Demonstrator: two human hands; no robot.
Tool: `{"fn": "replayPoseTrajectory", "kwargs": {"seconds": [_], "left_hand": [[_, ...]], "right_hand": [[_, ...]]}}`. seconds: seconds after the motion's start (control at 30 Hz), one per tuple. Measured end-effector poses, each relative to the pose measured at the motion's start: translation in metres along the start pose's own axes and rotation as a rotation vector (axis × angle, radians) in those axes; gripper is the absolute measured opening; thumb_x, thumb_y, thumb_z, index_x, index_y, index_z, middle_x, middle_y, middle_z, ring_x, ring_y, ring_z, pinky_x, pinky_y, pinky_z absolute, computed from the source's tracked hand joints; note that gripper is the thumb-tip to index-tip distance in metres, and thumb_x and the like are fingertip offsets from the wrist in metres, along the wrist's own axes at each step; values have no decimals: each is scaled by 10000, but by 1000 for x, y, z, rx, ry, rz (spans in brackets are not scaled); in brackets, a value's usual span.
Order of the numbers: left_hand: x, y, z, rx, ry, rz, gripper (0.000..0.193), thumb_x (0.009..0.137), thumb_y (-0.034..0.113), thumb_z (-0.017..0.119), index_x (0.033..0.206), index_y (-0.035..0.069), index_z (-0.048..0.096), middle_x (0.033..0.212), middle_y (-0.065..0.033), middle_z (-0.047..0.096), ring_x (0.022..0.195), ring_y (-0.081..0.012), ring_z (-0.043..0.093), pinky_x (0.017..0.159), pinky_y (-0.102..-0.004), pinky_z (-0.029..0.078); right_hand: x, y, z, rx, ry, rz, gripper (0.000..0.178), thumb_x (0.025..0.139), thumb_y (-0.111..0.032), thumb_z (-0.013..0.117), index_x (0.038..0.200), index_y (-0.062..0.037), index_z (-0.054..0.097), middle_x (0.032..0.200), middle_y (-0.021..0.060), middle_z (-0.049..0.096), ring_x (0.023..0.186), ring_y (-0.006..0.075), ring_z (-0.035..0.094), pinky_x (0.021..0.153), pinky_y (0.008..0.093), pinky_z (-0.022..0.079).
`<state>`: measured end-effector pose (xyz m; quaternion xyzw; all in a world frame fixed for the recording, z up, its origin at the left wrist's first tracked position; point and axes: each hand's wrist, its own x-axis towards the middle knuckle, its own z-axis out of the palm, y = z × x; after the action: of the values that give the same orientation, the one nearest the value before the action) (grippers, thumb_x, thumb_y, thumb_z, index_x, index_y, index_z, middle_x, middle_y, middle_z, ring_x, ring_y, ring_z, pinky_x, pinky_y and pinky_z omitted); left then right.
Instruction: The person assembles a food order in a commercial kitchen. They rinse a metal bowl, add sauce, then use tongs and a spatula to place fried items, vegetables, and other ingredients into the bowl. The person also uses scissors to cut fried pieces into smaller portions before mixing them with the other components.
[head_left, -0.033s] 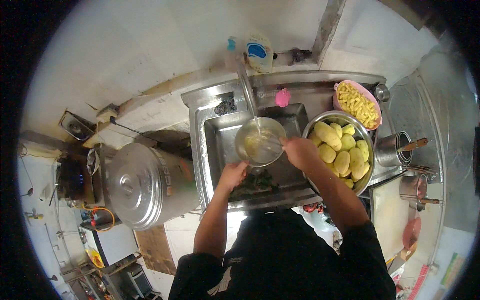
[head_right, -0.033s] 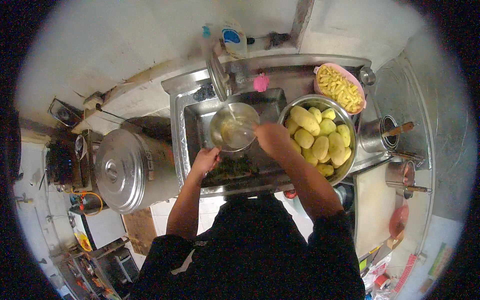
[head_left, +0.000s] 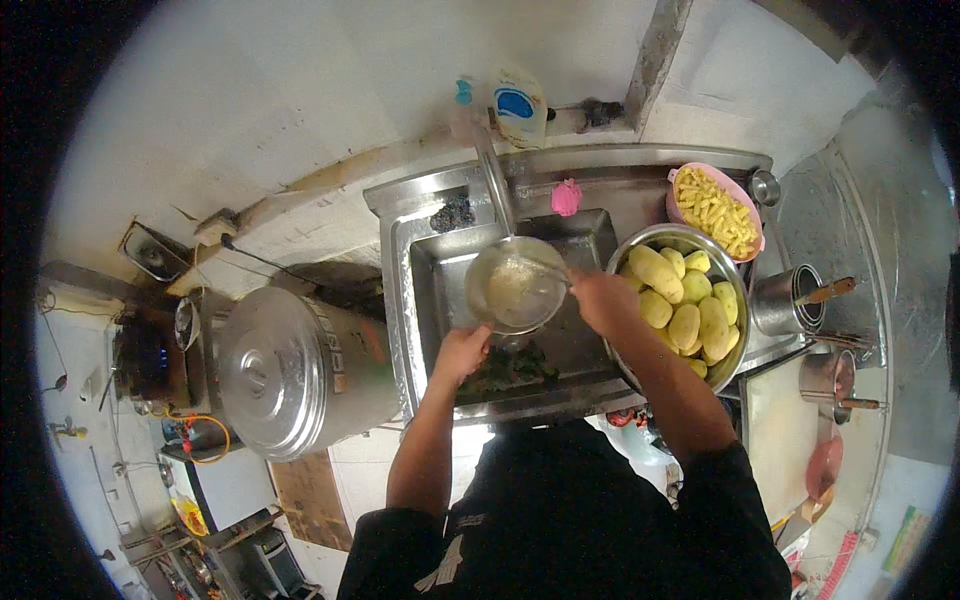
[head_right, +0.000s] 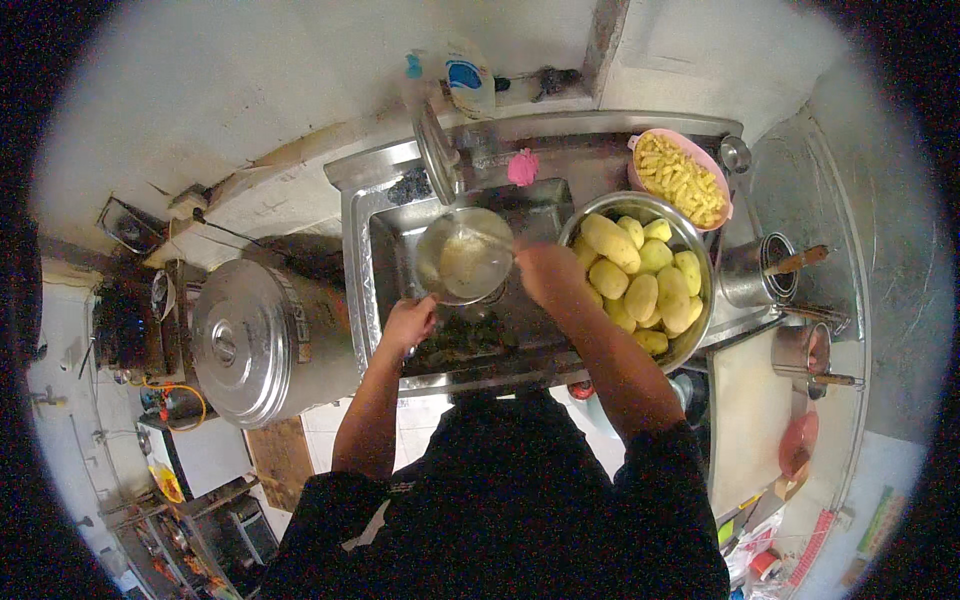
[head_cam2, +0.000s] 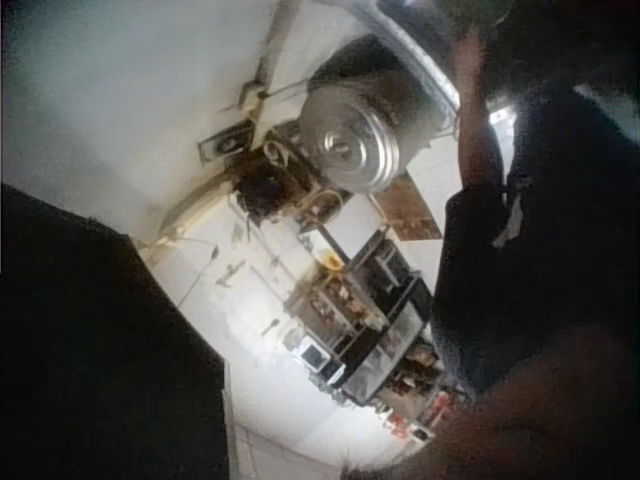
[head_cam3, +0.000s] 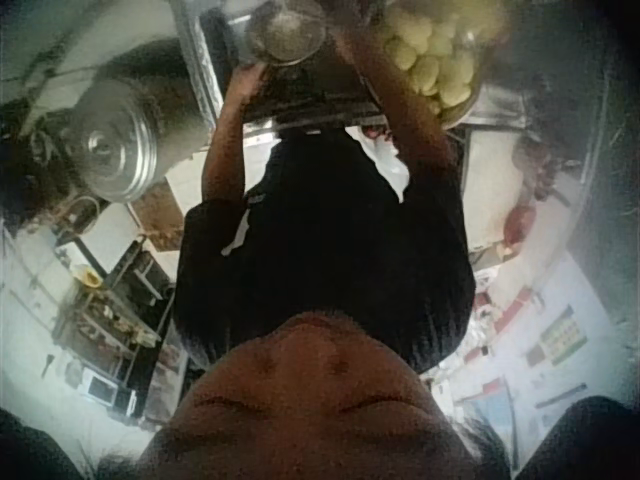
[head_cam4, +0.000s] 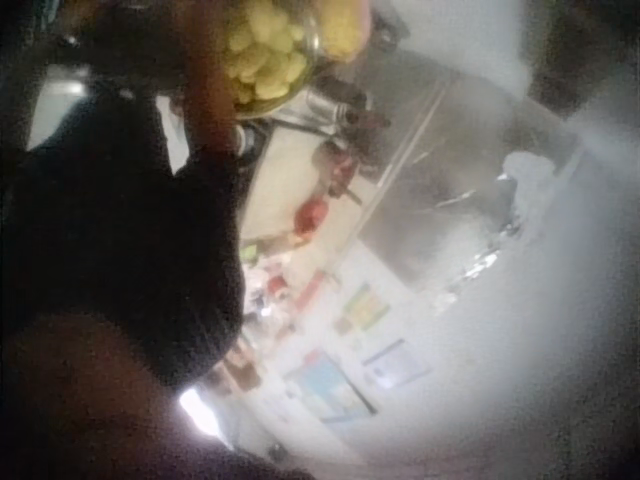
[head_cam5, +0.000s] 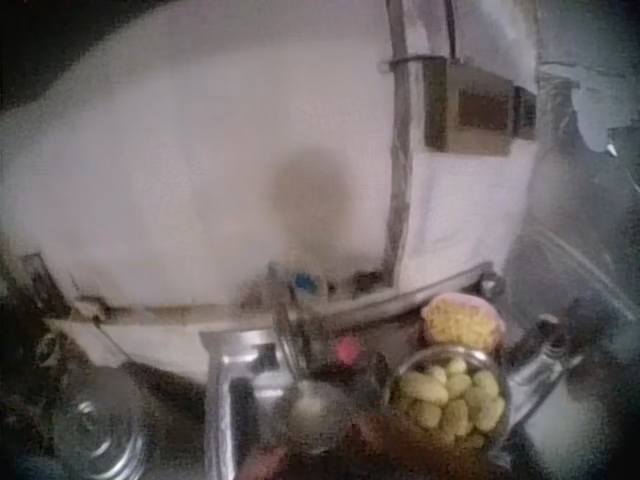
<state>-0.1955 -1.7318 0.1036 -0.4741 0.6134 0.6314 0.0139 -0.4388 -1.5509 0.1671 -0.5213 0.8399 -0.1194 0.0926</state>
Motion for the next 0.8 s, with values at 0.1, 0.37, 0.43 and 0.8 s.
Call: {"fn": "replayPoseTrajectory", "kwargs": {"seconds": [0.1, 0.37, 0.43, 0.8], "left_hand": [[-12, 8, -15, 479, 240, 163, 528, 885, 505, 600, 778, 1, 716, 654, -169, 657, 598, -312, 639, 599, -423, 502], [-45, 41, -21, 1020, 419, 259, 494, 884, 531, 568, 815, 80, 758, 776, -187, 711, 773, -377, 706, 706, -474, 562], [-49, 44, -30, 1105, 422, 277, 485, 885, 535, 572, 816, 92, 757, 763, -177, 712, 754, -362, 711, 684, -467, 566], [-38, 65, -57, 1138, 678, 526, 404, 861, 495, 646, 730, 115, 689, 634, -125, 668, 596, -326, 681, 545, -441, 539]], "right_hand": [[-4, 9, 20, 59, -12, 230, 318, 960, -264, 566, 1250, -151, 634, 864, 183, 683, 818, 414, 664, 700, 529, 524], [-4, -37, 48, 0, 42, 56, 296, 975, -295, 561, 1239, -169, 611, 833, 175, 688, 730, 403, 671, 611, 535, 522], [-1, -24, 43, -121, 157, 52, 301, 979, -293, 556, 1254, -179, 601, 823, 170, 687, 708, 400, 670, 580, 538, 513], [-55, -50, 110, 873, -107, 68, 371, 960, -386, 615, 1135, -59, 638, 844, 144, 687, 684, 291, 665, 632, 434, 518]]}}
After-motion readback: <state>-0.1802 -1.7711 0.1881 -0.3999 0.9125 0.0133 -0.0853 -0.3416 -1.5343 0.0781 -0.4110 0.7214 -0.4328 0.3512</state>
